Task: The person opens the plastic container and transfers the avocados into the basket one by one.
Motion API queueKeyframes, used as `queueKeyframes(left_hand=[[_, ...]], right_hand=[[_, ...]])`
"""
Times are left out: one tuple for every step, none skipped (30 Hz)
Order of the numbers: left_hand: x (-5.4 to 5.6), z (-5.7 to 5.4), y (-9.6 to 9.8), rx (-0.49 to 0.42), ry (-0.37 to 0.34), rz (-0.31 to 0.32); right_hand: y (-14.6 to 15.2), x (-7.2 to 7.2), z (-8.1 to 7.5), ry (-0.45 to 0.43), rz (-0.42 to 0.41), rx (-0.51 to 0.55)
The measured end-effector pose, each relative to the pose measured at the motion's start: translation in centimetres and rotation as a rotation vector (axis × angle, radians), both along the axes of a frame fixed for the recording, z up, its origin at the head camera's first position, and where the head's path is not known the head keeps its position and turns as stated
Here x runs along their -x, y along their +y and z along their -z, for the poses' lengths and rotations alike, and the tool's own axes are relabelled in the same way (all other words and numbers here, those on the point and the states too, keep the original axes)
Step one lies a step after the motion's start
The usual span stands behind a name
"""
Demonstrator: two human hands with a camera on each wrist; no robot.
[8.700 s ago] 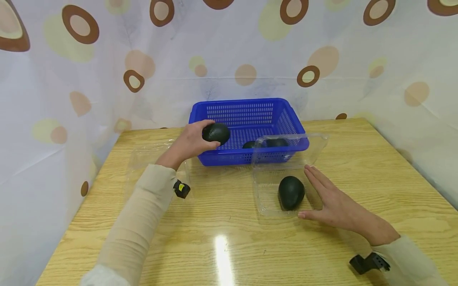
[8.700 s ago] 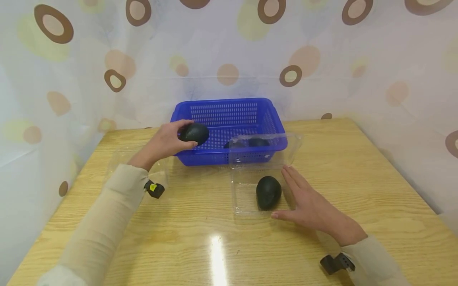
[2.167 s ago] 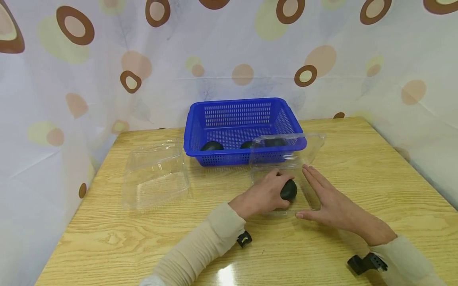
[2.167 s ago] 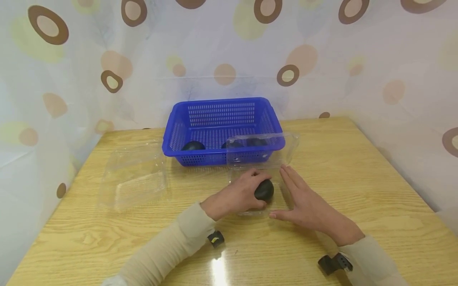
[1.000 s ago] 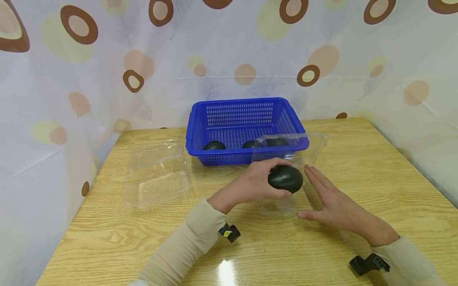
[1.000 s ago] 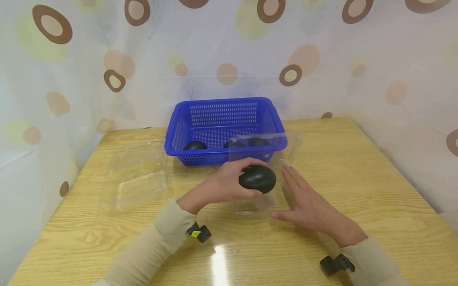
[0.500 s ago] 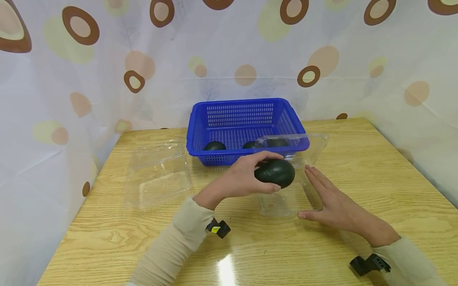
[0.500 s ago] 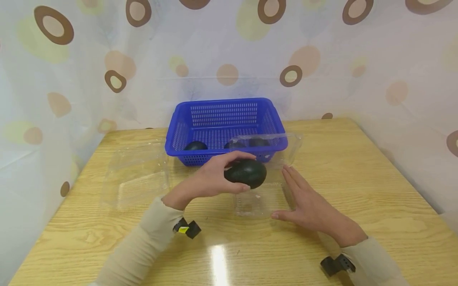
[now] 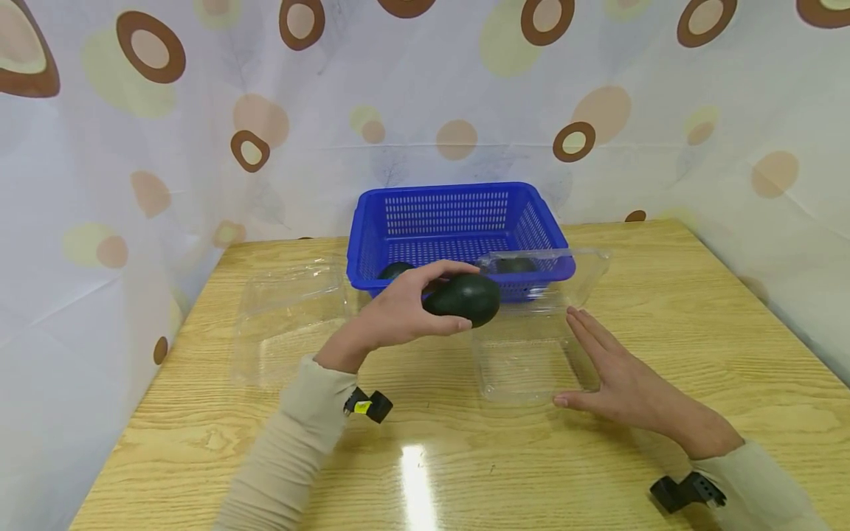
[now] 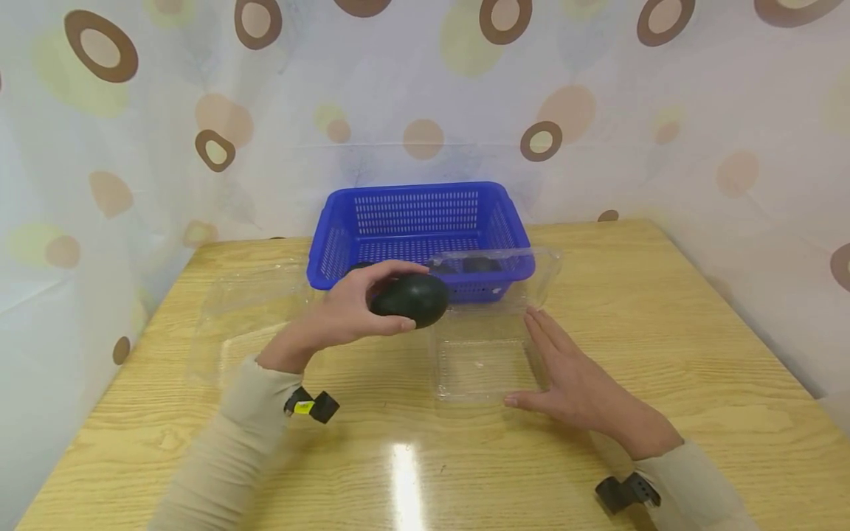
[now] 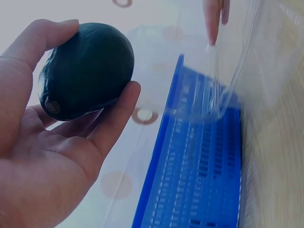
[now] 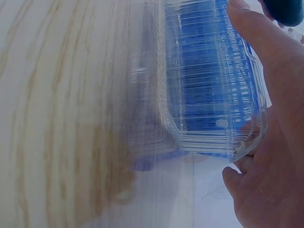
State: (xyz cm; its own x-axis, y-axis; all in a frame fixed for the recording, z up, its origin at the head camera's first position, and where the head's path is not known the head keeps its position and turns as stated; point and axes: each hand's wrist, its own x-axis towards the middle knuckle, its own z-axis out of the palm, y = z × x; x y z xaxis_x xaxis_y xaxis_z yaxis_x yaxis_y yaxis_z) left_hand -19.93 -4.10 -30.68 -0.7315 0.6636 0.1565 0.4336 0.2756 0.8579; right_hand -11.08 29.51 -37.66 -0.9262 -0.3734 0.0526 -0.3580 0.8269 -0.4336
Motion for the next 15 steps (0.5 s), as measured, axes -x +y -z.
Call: queueKeyframes(left_hand=[[0.1, -0.1, -0.3, -0.006, -0.008, -0.009], [0.3, -0.1, -0.6, -0.014, -0.016, -0.019], [0.4, -0.1, -0.9, -0.02, -0.025, -0.028], [0.5, -0.2, -1.2, -0.028, -0.038, -0.038], [0.7, -0.2, -1.4, -0.039, -0.052, -0.044], [0.8, -0.2, -1.7, -0.044, -0.065, -0.054], [0.9, -0.2, -1.9, -0.049, -0.078, -0.062], [1.1, -0.2, -2.1, -0.054, -0.089, -0.069], [1.2, -0.2, -2.3, -0.06, -0.096, -0.075], [1.4, -0.3, -2.4, -0.066, -0.105, -0.082], [1.6, -0.3, -2.6, -0.069, -0.111, -0.09], [1.7, -0.3, -2.7, -0.071, -0.116, -0.1], [1.9, -0.3, -2.8, -0.074, -0.121, -0.106], [2.1, -0.3, -2.9, -0.072, -0.121, -0.116], [2.3, -0.4, -2.9, -0.07, -0.121, -0.127]], right_hand=[[0.0, 0.0, 0.0, -0.003, 0.001, -0.001], [0.0, 0.0, 0.0, -0.006, 0.002, -0.001], [0.0, 0.0, 0.0, -0.009, 0.003, -0.002], [0.1, 0.0, 0.0, -0.013, 0.003, -0.001], [0.1, 0.0, 0.0, -0.017, 0.004, 0.0], [0.1, 0.0, 0.0, -0.021, 0.004, 0.0], [0.1, 0.0, 0.0, -0.024, 0.005, 0.0], [0.1, 0.0, 0.0, -0.024, 0.004, 0.0], [0.1, 0.0, 0.0, -0.024, 0.004, 0.0], [0.1, 0.0, 0.0, -0.025, 0.004, 0.0], [0.1, 0.0, 0.0, -0.025, 0.004, 0.0], [0.1, 0.0, 0.0, -0.026, 0.004, -0.001], [0.1, 0.0, 0.0, -0.026, 0.005, 0.0], [0.1, 0.0, 0.0, -0.026, 0.005, 0.0], [0.1, 0.0, 0.0, -0.025, 0.005, 0.001]])
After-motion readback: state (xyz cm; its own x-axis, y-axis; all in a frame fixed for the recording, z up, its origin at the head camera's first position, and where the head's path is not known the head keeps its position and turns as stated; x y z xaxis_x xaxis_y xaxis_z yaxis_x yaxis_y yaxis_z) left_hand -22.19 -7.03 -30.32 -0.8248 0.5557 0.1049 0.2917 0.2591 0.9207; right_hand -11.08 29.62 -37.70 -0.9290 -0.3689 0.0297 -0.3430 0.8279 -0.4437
